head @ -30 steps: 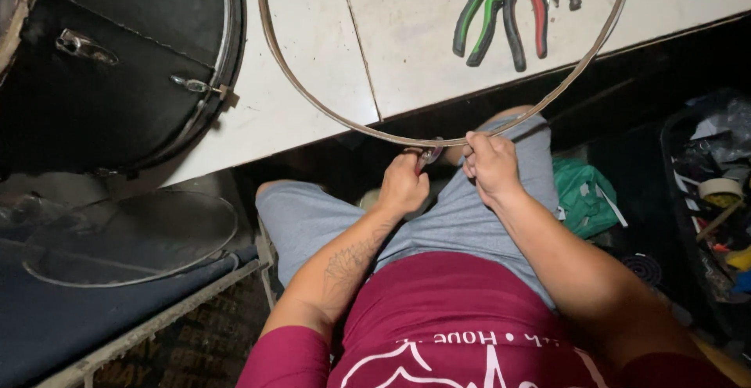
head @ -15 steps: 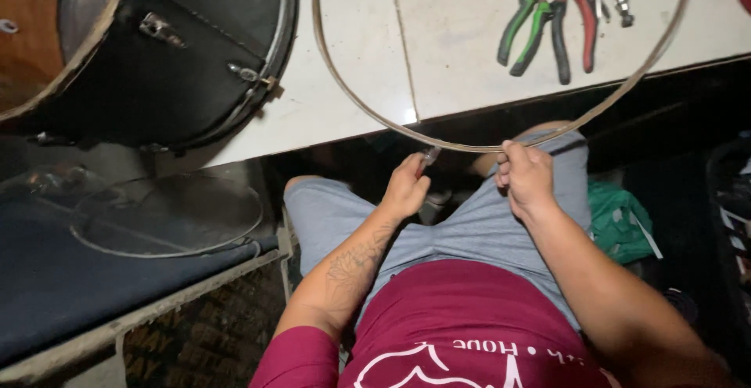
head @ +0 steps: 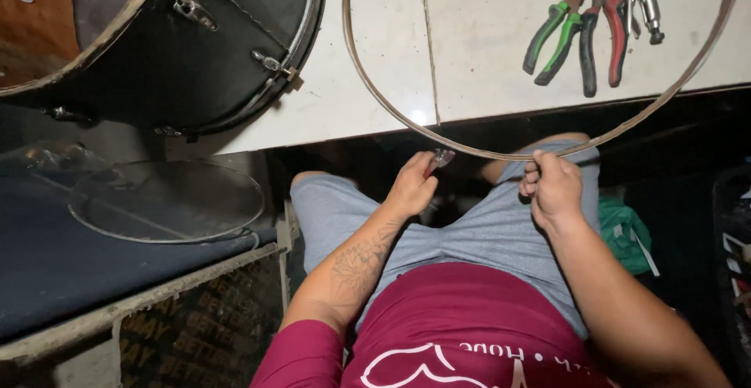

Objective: Repairing a metal drum hoop using pliers at a workbench

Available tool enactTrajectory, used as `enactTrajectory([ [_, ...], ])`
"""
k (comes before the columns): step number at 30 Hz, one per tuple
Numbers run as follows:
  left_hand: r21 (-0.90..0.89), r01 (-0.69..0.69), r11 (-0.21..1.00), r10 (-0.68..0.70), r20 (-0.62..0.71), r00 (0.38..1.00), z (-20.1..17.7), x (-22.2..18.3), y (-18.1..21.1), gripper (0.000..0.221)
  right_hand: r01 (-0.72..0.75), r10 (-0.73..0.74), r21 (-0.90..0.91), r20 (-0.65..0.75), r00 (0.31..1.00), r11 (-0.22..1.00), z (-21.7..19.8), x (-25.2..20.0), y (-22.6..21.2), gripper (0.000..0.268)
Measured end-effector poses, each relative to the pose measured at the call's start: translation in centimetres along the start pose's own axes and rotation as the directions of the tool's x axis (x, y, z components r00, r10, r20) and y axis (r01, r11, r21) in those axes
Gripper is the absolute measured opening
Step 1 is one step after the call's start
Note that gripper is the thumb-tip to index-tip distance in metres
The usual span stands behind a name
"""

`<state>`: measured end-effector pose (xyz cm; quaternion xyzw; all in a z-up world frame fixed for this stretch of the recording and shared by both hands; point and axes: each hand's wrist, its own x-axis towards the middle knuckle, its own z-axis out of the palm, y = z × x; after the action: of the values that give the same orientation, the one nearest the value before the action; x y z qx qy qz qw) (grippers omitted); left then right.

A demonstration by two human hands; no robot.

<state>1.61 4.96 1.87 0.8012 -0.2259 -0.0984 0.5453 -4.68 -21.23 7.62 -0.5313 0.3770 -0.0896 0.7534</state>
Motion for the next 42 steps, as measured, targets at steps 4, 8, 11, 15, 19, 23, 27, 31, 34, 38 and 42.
enactTrajectory([
  [4, 0.077, -0.025, 0.997, 0.023, 0.029, 0.999, -0.6, 0.2, 0.6, 0.052, -0.01, 0.01, -0.014, -0.003, 1.0, 1.0, 0.0, -0.5, -1.2, 0.03],
  [8, 0.283, -0.007, 0.959, -0.043, 0.169, 0.985, -3.2, 0.5, 2.5, 0.051, -0.043, 0.044, -0.035, 0.035, 0.998, 0.998, -0.3, -0.2, -1.5, 0.032],
  [11, 0.499, 0.089, 0.862, -0.291, 0.343, 0.893, -6.2, 0.4, 5.7, 0.043, -0.09, 0.092, -0.036, 0.059, 0.994, 0.995, -1.0, 0.0, -1.1, 0.033],
  [15, 0.638, 0.255, 0.727, -0.599, 0.408, 0.689, -11.4, 0.2, 11.5, 0.045, -0.132, 0.131, -0.003, 0.115, 0.985, 0.991, -0.3, -0.5, -1.5, 0.036],
  [19, 0.449, 0.495, 0.744, -0.664, 0.403, 0.63, -14.8, -0.1, 16.9, 0.043, -0.177, 0.173, 0.015, 0.149, 0.974, 0.984, 0.7, -0.9, -1.2, 0.035],
  [23, -0.064, 0.704, 0.707, -0.638, 0.371, 0.674, -15.3, -0.5, 18.7, 0.017, -0.194, 0.188, 0.013, 0.189, 0.964, 0.981, 1.0, -1.0, -1.3, 0.034],
  [27, -0.508, 0.615, 0.603, -0.468, 0.4, 0.788, -15.0, -0.9, 18.7, 0.017, -0.207, 0.197, 0.014, 0.248, 0.949, 0.978, 0.2, -0.1, -0.3, 0.032],
  [31, -0.49, 0.605, 0.628, -0.433, 0.425, 0.794, -13.3, -1.4, 16.8, 0.012, -0.21, 0.192, 0.051, 0.241, 0.951, 0.976, -0.4, -0.3, -0.5, 0.028],
  [34, -0.338, 0.618, 0.709, -0.46, 0.442, 0.77, -12.8, -0.4, 19.1, 0.022, -0.212, 0.18, 0.113, 0.242, 0.954, 0.971, -1.3, 0.0, -0.5, 0.025],
  [38, -0.122, 0.655, 0.745, -0.52, 0.508, 0.687, -11.2, 0.1, 20.1, 0.036, -0.075, 0.059, 0.044, 0.284, 0.957, 0.996, -1.3, -0.4, -2.3, 0.026],
  [42, 0.126, 0.591, 0.797, -0.557, 0.531, 0.638, -7.7, 0.2, 19.3, 0.028, 0.061, -0.046, -0.033, 0.346, 0.937, 0.998, -1.1, 0.2, -1.7, 0.035],
])
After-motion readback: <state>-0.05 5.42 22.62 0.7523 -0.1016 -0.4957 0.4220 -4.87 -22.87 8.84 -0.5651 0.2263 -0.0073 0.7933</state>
